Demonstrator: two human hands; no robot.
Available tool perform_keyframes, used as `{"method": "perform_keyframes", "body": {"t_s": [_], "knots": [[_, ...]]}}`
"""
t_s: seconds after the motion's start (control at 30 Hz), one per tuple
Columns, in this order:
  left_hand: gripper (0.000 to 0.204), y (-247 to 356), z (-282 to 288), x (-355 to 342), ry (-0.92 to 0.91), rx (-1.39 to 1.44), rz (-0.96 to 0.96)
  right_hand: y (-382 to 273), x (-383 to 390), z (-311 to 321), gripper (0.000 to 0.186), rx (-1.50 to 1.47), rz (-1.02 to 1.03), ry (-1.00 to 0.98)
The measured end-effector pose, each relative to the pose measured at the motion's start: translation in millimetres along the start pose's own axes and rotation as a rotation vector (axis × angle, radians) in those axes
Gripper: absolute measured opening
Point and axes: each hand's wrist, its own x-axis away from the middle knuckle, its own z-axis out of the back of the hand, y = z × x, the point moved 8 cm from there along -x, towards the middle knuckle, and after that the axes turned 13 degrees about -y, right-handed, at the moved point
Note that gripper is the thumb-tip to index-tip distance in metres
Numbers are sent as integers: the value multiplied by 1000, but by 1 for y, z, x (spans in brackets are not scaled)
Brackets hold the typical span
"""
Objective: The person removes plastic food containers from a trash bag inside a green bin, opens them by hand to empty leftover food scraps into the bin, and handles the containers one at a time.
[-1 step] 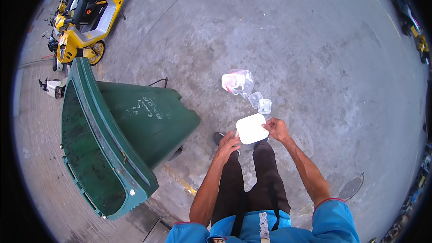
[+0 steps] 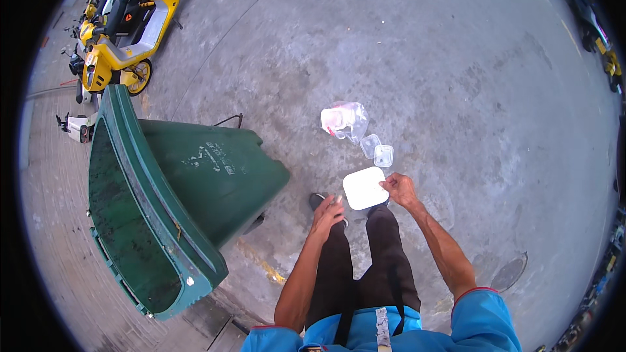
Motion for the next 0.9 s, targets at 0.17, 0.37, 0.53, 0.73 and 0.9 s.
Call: {"method": "perform_keyframes", "body": {"t_s": [0.17,0.37,0.53,0.73,0.9], "knots": [[44,-57,64,39,243,31,-154,68,-58,-28,29,338,4,90],[39,-93,110,20,400,-102,-360,159,-202,-92,25,402,9,20],[39,-60,107,-7,519,-277,-321,229,-304,-121,27,494,-48,-87],[38,-28,108,-11,490,-273,-505,170,-348,-136,24,457,145,1],[45,-18,120,-31,453,-234,-538,106,-425,-92,21,458,271,319]]}}
